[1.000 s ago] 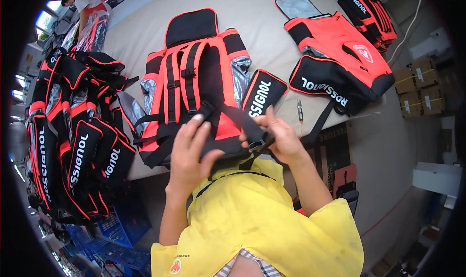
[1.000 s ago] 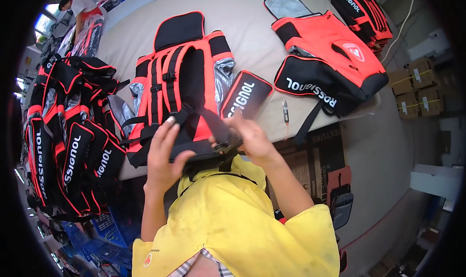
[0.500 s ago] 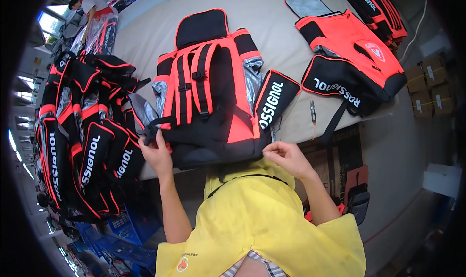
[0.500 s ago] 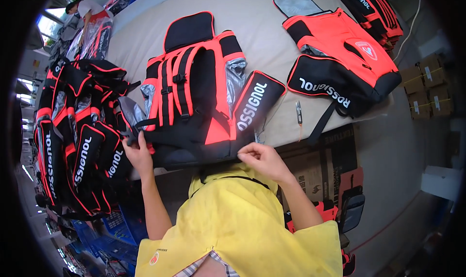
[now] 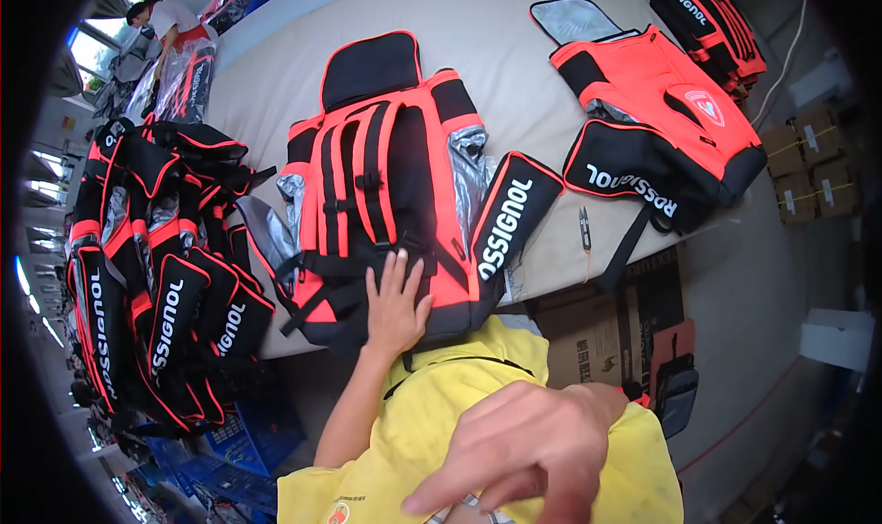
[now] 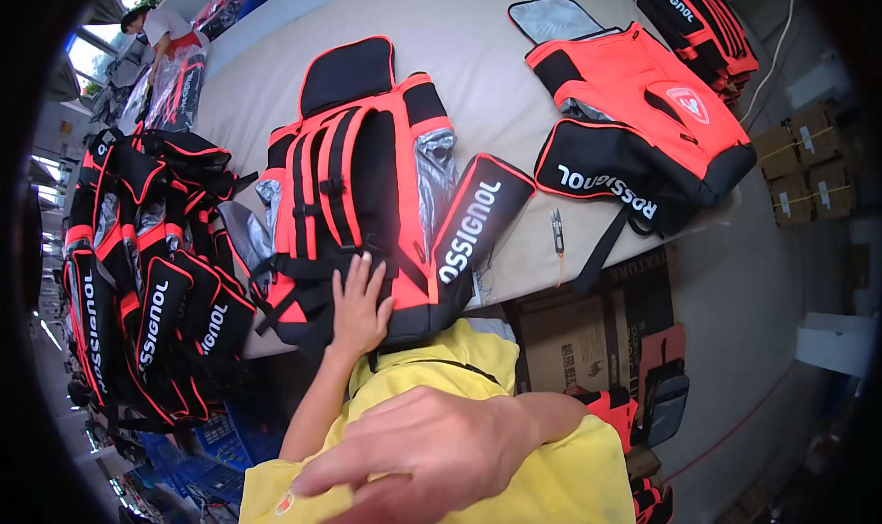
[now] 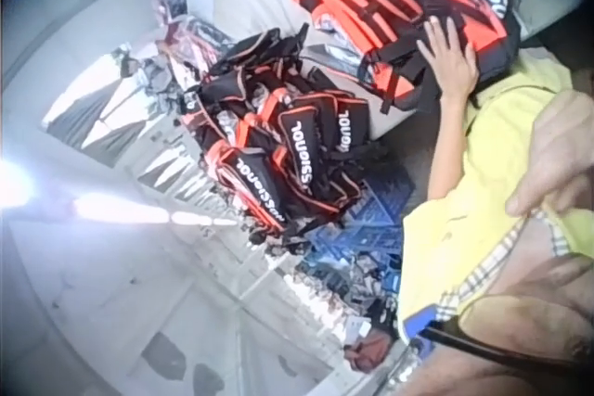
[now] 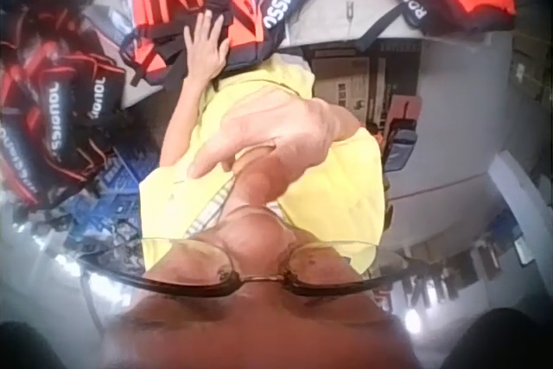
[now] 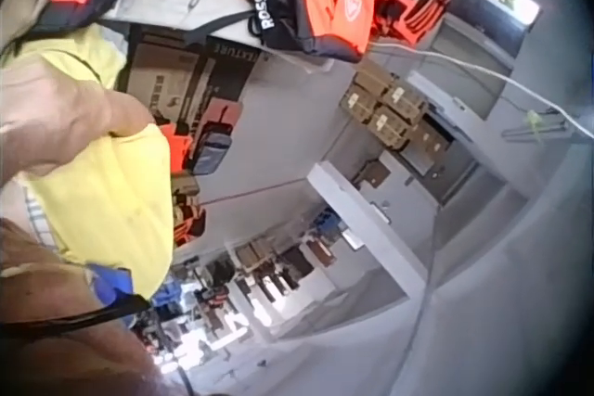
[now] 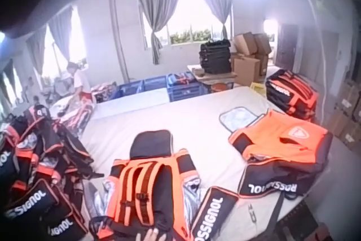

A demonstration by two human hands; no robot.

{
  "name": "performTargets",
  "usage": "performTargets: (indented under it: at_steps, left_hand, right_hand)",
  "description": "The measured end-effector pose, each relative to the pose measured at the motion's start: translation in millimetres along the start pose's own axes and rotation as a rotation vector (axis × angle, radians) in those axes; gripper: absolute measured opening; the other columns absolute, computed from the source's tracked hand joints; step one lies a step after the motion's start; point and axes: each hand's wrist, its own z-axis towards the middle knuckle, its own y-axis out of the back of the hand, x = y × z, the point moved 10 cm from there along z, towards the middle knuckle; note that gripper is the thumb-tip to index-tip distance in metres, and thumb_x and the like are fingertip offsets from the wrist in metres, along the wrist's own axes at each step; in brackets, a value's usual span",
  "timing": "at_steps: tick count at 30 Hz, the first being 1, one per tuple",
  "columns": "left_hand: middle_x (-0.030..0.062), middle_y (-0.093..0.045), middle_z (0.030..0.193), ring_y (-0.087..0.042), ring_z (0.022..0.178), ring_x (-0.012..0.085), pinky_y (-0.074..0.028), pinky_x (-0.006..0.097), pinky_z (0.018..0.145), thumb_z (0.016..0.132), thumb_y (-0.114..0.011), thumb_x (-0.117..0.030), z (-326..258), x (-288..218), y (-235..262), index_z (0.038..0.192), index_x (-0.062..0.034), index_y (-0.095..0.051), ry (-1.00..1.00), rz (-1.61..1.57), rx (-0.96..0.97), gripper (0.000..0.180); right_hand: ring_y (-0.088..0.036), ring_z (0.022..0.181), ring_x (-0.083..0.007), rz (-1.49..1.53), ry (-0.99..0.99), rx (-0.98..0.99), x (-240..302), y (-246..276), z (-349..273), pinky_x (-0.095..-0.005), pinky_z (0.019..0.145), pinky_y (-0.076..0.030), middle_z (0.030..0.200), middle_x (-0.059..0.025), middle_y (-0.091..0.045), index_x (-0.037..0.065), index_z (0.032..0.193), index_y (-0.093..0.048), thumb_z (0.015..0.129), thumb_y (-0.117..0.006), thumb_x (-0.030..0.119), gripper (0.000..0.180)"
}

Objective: Inspecting and checking the zippers, straps, and interior of red and black backpacks at a factory workbench.

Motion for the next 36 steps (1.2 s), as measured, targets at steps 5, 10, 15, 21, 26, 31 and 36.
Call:
performTargets:
  at_steps: [5,10,15,21,26,31,36]
  left_hand:
    - [0.0227,-0.035,0.170,-0.033,0.158,0.0404,-0.018,0.065,0.127,0.099,-0.064,-0.038,-24,16,-46,0.161,-0.0103,-0.047,0.042,-0.025,-0.116,0.069]
    - [0.0233,-0.038,0.168,-0.035,0.155,0.0414,-0.018,0.065,0.126,0.099,-0.063,-0.036,-28,23,-56,0.159,-0.0096,-0.048,0.050,-0.054,-0.134,0.067]
    - [0.0234,-0.038,0.167,-0.035,0.155,0.0412,-0.018,0.066,0.126,0.098,-0.063,-0.036,-25,23,-53,0.159,-0.0106,-0.048,0.046,-0.064,-0.172,0.067]
    - [0.0230,-0.038,0.167,-0.035,0.155,0.0421,-0.018,0.067,0.126,0.098,-0.064,-0.036,-25,25,-59,0.159,-0.0116,-0.047,0.040,-0.076,-0.167,0.069]
    - [0.0241,-0.038,0.166,-0.036,0.154,0.0423,-0.018,0.068,0.126,0.097,-0.064,-0.035,-24,23,-61,0.159,-0.0101,-0.048,0.034,-0.072,-0.151,0.068]
    - [0.0265,-0.040,0.163,-0.036,0.154,0.0439,-0.018,0.069,0.125,0.095,-0.065,-0.034,-24,24,-63,0.158,-0.0092,-0.048,0.040,-0.052,-0.167,0.070]
    - [0.0286,-0.041,0.161,-0.037,0.153,0.0457,-0.017,0.071,0.125,0.095,-0.064,-0.034,-24,24,-65,0.157,-0.0078,-0.048,0.028,-0.057,-0.185,0.070]
  right_hand:
    - [-0.074,0.081,-0.0211,0.261,0.200,-0.084,30,-1,51,-0.0276,0.071,-0.056,0.108,-0.0203,-0.076,-0.015,0.121,-0.071,0.095,-0.085,0.026,0.051]
    - [-0.074,0.080,-0.0198,0.382,0.161,-0.055,1,-5,46,-0.0285,0.072,-0.056,0.104,-0.0181,-0.075,-0.013,0.120,-0.071,0.097,-0.079,0.019,0.040]
    - [-0.073,0.076,-0.0176,0.232,0.028,-0.034,-12,11,26,-0.0292,0.070,-0.056,0.098,-0.0143,-0.073,-0.008,0.114,-0.073,0.100,-0.072,0.012,0.025]
    - [-0.072,0.080,-0.0146,-0.215,-0.642,-0.658,-167,141,-70,-0.0299,0.071,-0.055,0.096,-0.0113,-0.073,-0.002,0.117,-0.074,0.106,-0.063,0.009,0.019]
    - [-0.072,0.083,-0.0324,-0.966,-0.970,-0.117,-291,126,-142,-0.0403,0.075,-0.057,0.105,-0.0127,-0.066,0.007,0.130,-0.070,0.098,-0.077,0.027,0.038]
    - [-0.071,0.087,-0.0391,-1.137,-0.986,-0.147,-295,108,-155,-0.0489,0.071,-0.057,0.112,-0.0155,-0.063,0.006,0.119,-0.068,0.096,-0.076,0.025,0.031]
    - [-0.071,0.090,-0.0325,-1.276,-0.811,-0.112,-273,111,-129,-0.0460,0.067,-0.057,0.101,-0.0108,-0.065,0.006,0.120,-0.066,0.093,-0.069,0.015,0.029]
